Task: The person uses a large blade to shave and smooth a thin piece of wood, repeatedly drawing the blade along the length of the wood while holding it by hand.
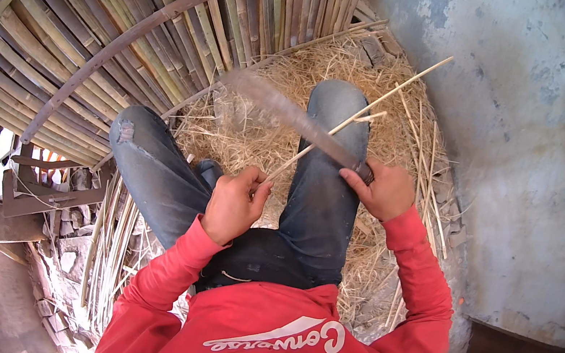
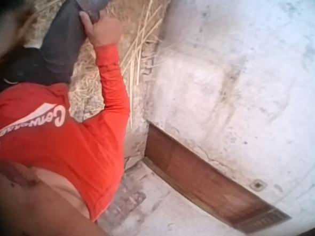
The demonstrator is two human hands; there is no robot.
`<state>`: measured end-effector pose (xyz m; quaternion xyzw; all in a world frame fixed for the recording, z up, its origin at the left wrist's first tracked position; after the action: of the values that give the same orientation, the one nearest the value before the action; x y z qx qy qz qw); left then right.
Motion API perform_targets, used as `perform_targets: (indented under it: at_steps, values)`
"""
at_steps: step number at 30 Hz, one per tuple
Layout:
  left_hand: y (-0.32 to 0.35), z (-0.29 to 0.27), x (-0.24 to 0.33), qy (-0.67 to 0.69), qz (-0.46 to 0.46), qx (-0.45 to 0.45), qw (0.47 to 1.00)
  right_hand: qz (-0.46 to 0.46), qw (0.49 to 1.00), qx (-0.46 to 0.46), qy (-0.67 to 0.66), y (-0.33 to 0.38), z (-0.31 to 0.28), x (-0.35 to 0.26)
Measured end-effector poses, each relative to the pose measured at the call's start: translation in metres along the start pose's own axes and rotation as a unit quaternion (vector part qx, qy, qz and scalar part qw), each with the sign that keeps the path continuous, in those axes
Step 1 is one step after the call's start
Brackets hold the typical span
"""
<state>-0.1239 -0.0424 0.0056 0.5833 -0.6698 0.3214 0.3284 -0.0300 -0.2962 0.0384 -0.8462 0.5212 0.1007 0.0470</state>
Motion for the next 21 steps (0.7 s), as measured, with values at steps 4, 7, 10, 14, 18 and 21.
perform_targets:
  at_steps: [4, 7, 10, 14, 18, 21]
  values:
    - [0.008, 0.001, -0.006, 0.056, 0.002, 0.008, 0.998, 0.075, 0.996, 0.021, -0.037, -0.012, -0.005, 0.048]
    - [0.007, -0.001, -0.003, 0.069, 0.007, -0.003, 0.998, 0.090, 0.995, 0.009, -0.053, -0.015, -0.009, 0.058]
    - [0.003, -0.002, -0.011, 0.066, 0.001, -0.015, 0.998, 0.072, 0.995, 0.008, -0.074, -0.005, -0.005, 0.025]
    - [0.006, 0.013, -0.040, 0.179, -0.057, -0.060, 0.980, -0.011, 1.000, 0.013, 0.000, 0.007, 0.005, -0.001]
    - [0.012, 0.017, -0.039, 0.229, -0.106, -0.115, 0.961, 0.058, 0.998, 0.035, -0.003, -0.007, -0.012, 0.049]
    - [0.004, 0.015, -0.047, 0.229, -0.077, -0.099, 0.965, 0.088, 0.996, 0.010, -0.008, -0.010, -0.013, 0.044]
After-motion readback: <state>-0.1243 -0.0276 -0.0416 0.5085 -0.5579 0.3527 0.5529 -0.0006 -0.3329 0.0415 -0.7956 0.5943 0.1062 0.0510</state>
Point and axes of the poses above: each hand's wrist, its own y-axis away from the middle knuckle, its own z-axis out of the palm, x = y × z, the point moved 10 cm from there along -y, towards the middle knuckle, and after that the axes turned 12 degrees about -x, right-handed, at the moved point
